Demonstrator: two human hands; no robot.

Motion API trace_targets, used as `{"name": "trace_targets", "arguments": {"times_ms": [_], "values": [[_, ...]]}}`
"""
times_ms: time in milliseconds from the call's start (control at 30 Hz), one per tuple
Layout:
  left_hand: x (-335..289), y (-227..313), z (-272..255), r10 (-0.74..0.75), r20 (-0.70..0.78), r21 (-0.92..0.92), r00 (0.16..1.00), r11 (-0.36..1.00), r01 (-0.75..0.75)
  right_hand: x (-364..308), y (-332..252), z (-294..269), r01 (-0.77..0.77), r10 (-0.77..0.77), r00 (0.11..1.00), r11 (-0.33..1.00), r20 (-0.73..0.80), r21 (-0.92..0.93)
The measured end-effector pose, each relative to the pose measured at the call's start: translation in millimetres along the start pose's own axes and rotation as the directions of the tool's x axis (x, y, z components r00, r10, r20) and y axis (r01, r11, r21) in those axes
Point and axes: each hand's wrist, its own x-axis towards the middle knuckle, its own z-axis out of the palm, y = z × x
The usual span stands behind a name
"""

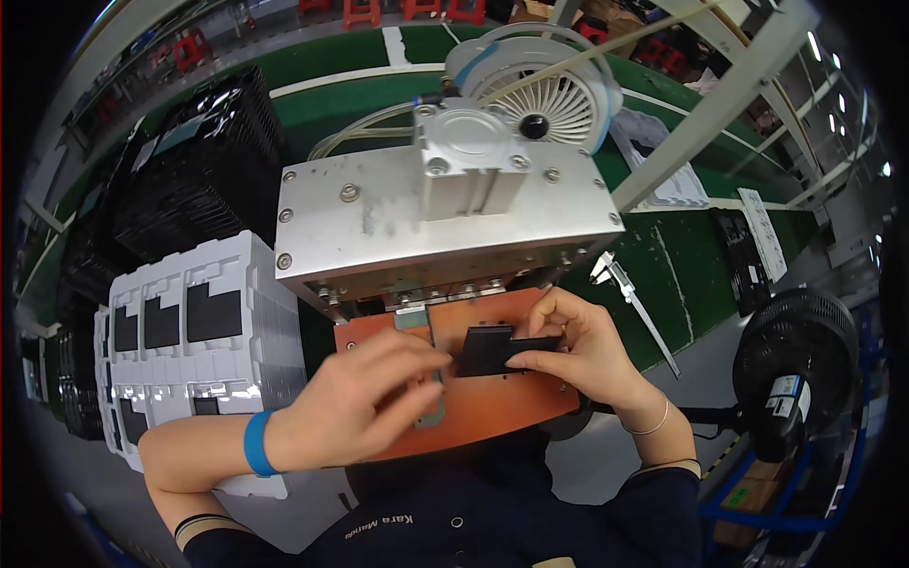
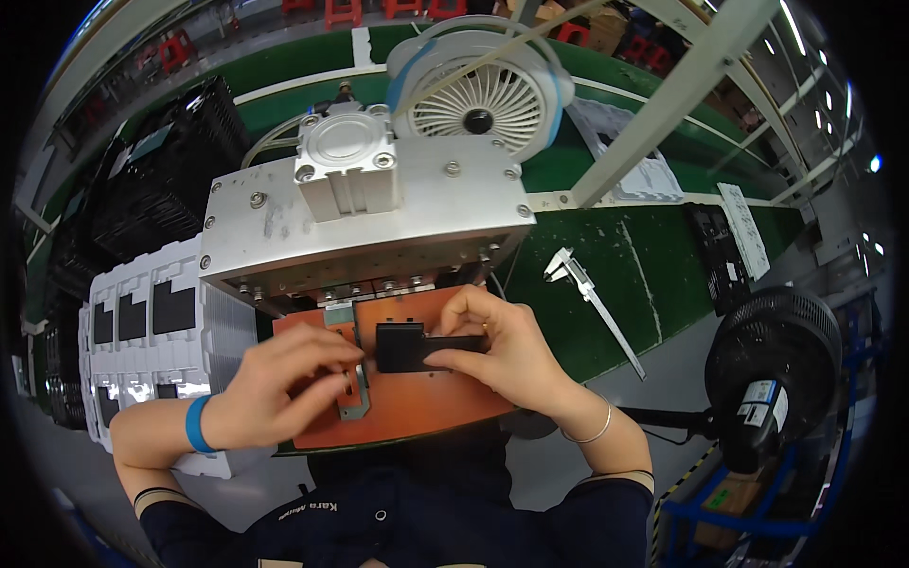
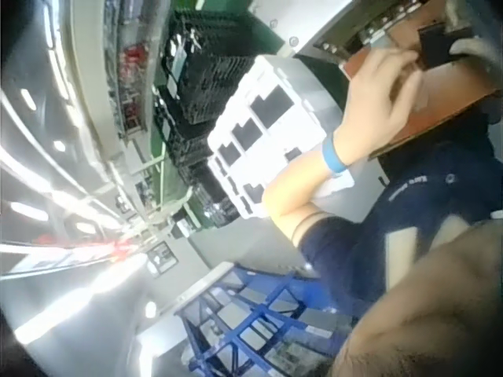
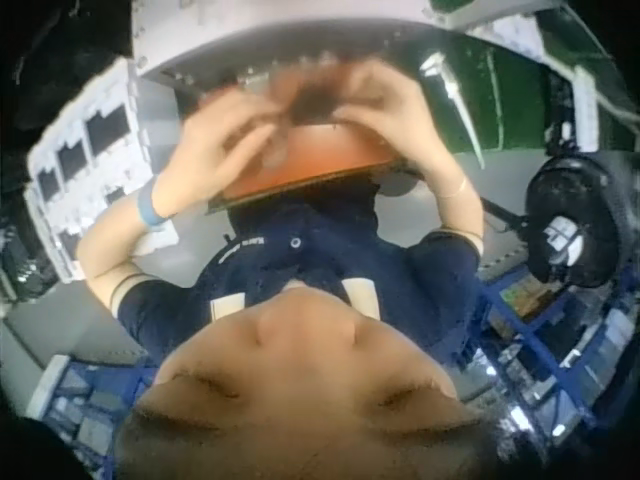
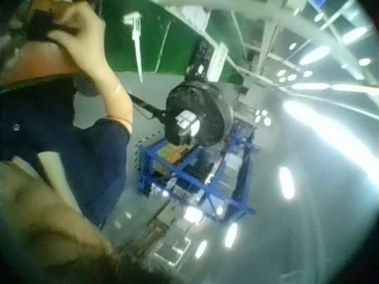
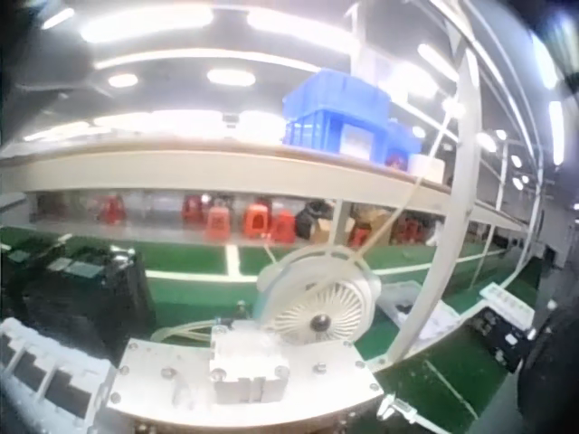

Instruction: The person repeatedly picks up small black rectangular components from a white tray and places them into a metal press machine. After the press cycles, the person removes the processed component and places it back into the tray. The person also uses a caliper to measure the components at various intervals.

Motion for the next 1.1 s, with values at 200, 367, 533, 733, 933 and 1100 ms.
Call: {"name": "trace_targets", "arguments": {"times_ms": [200, 367, 533, 733, 933, 1100], "values": [[1, 4, -18, -0.424, 0.634, -0.341, 0.646, 0.596, 0.727, -19, -32, 34, 0.53, -0.491, 0.848, 0.783, 0.199, -0.324], [-11, 3, -4, -0.243, 0.772, -0.518, 0.587, 0.294, 0.803, -26, -18, 43, 0.727, -0.766, 0.623, 0.493, 0.158, -0.478], [-9, 4, -7, -0.313, 0.634, -0.547, 0.707, 0.464, 0.696, -28, 40, -58, 0.034, -0.52, 0.726, 0.681, -0.451, -0.731], [-6, 0, 11, -0.435, 0.381, -0.716, 0.816, 0.419, 0.558, -59, 163, -170, -0.523, -0.059, 0.756, 0.546, -0.652, -0.655], [-4, -5, 9, -0.502, 0.37, -0.7, 0.782, 0.404, 0.59, -65, 167, -177, -0.461, -0.034, 0.698, 0.743, -0.716, -0.485], [-3, -6, 7, -0.499, 0.421, -0.687, 0.757, 0.37, 0.626, -86, 97, -122, -0.263, -0.196, 0.702, 0.822, -0.684, -0.505]]}}
